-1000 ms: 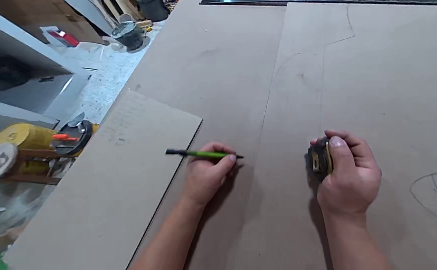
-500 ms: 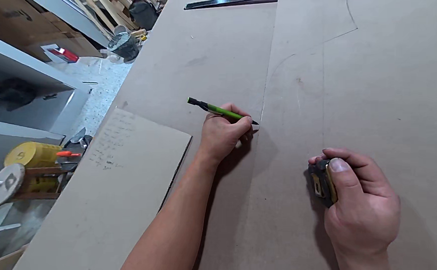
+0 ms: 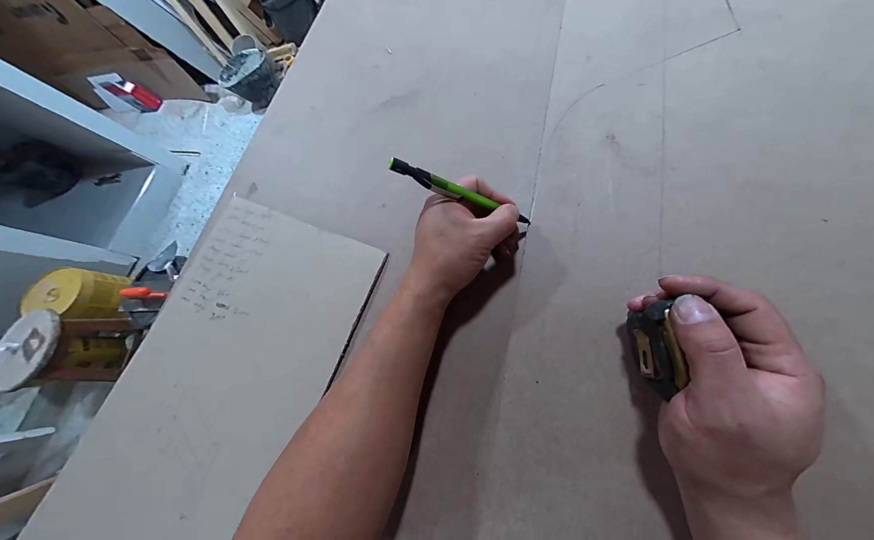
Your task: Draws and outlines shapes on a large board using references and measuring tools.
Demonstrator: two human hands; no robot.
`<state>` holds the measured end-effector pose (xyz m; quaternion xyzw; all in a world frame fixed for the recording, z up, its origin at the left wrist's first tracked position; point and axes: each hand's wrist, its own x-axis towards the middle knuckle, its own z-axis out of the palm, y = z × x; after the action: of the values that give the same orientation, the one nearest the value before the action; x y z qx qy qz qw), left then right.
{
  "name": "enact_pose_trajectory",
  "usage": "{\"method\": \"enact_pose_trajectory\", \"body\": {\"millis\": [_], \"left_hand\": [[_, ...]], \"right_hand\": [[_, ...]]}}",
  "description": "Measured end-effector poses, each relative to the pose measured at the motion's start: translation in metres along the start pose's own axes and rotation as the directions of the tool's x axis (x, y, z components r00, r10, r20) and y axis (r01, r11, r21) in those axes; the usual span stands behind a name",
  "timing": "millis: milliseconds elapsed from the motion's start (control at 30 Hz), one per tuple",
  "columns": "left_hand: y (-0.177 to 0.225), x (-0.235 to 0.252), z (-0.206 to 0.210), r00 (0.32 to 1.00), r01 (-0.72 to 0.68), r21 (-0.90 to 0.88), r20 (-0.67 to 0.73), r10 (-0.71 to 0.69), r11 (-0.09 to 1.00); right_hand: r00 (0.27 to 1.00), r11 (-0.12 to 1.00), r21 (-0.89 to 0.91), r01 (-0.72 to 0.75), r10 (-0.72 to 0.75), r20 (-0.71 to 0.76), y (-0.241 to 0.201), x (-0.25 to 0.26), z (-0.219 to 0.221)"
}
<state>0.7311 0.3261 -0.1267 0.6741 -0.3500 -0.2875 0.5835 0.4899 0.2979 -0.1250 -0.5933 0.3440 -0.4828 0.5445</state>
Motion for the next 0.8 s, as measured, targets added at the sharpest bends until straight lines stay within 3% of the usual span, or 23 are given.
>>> {"method": "enact_pose_trajectory", "body": {"millis": [800], "left_hand": [[-0.0003,-0.0069,-0.0004,1.000,-0.027,0.064,-0.004,0.027,0.998]], "right_hand": [[1.000,1.000,-0.016,-0.003,0.003,0.009,-0.0015,0.0008,-0.0002]]}}
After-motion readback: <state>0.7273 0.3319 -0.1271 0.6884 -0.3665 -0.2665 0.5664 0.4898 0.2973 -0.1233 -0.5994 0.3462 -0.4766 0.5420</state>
